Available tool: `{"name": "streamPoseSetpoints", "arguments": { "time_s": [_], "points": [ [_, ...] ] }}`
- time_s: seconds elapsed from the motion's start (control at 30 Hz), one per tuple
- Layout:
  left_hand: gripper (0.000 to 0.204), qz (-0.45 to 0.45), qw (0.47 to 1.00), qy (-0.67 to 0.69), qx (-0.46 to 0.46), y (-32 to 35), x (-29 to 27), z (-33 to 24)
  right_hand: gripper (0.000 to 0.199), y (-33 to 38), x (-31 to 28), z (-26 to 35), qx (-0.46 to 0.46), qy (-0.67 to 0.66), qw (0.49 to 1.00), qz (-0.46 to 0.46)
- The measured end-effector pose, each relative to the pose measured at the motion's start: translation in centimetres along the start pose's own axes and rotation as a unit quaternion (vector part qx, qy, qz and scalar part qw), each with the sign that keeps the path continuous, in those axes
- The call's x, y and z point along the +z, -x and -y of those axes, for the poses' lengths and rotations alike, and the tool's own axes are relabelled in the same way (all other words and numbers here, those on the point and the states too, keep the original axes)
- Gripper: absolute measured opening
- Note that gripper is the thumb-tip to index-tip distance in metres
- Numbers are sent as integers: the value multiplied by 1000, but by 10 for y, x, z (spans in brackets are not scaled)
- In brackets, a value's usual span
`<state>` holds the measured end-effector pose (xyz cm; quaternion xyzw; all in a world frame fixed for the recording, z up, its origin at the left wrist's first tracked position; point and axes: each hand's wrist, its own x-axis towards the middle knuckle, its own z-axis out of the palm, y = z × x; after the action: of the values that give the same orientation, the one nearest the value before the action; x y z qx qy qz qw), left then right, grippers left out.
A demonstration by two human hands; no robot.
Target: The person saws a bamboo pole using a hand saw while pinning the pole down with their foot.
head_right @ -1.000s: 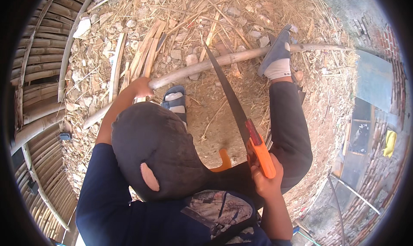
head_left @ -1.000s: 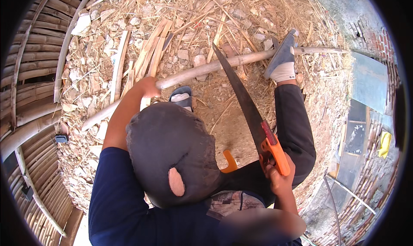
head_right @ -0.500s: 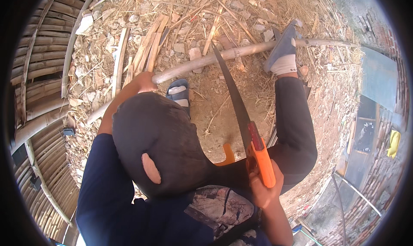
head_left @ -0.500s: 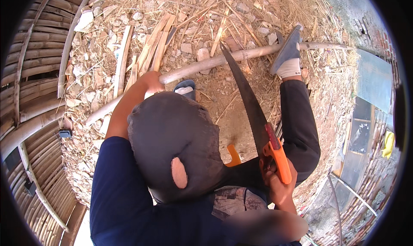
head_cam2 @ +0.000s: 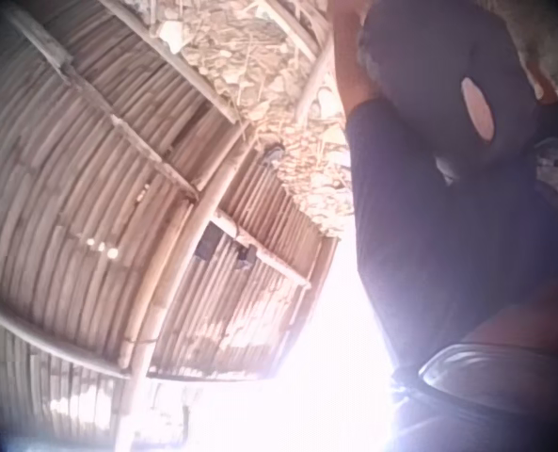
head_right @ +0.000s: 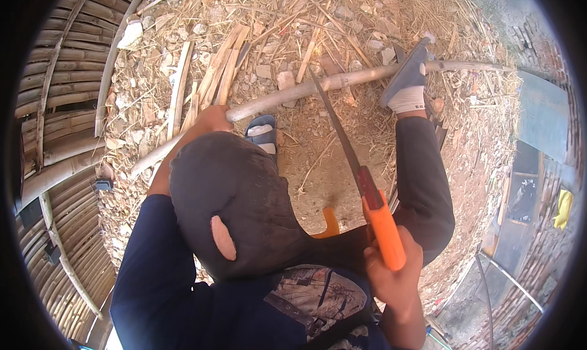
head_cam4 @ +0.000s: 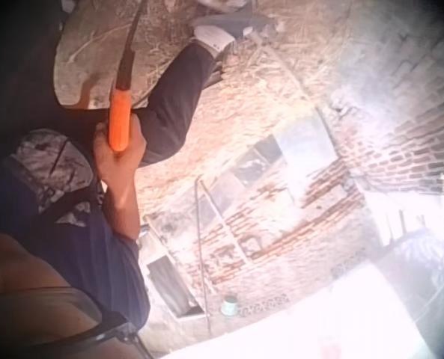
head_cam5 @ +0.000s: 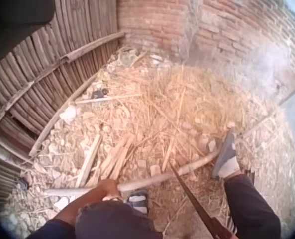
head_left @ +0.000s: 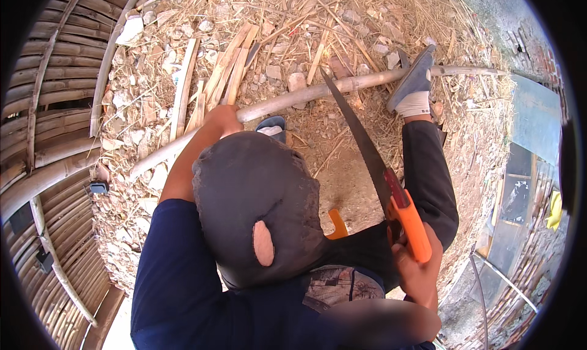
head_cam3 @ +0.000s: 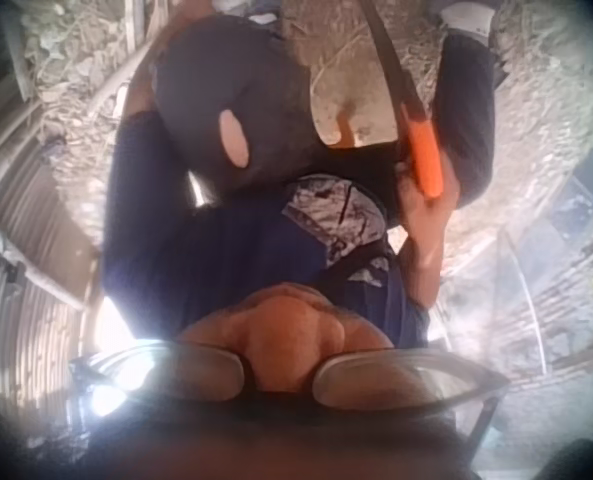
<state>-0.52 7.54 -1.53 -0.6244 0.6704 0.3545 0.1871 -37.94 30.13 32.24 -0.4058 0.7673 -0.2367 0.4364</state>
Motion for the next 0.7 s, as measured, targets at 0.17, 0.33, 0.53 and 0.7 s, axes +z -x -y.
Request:
{"name": "streamPoseSetpoints", "arguments": {
  "time_s": [0.17,0.33,0.53,0.7],
  "points": [
    [52,-214,975,-10,52,20,28,-2,28,18,-32,33,-74,-153,985,-24],
    [50,-259,964,-57,27,22,39,-12,22,-13,-5,1,-181,-103,975,-75],
    [44,-145,988,-56,1,11,-4,-12,11,-83,48,-55,-100,-85,991,-32],
    [40,-121,991,-43,-24,9,-10,-16,8,-129,83,-93,-80,-127,989,-2]
  ]
}}
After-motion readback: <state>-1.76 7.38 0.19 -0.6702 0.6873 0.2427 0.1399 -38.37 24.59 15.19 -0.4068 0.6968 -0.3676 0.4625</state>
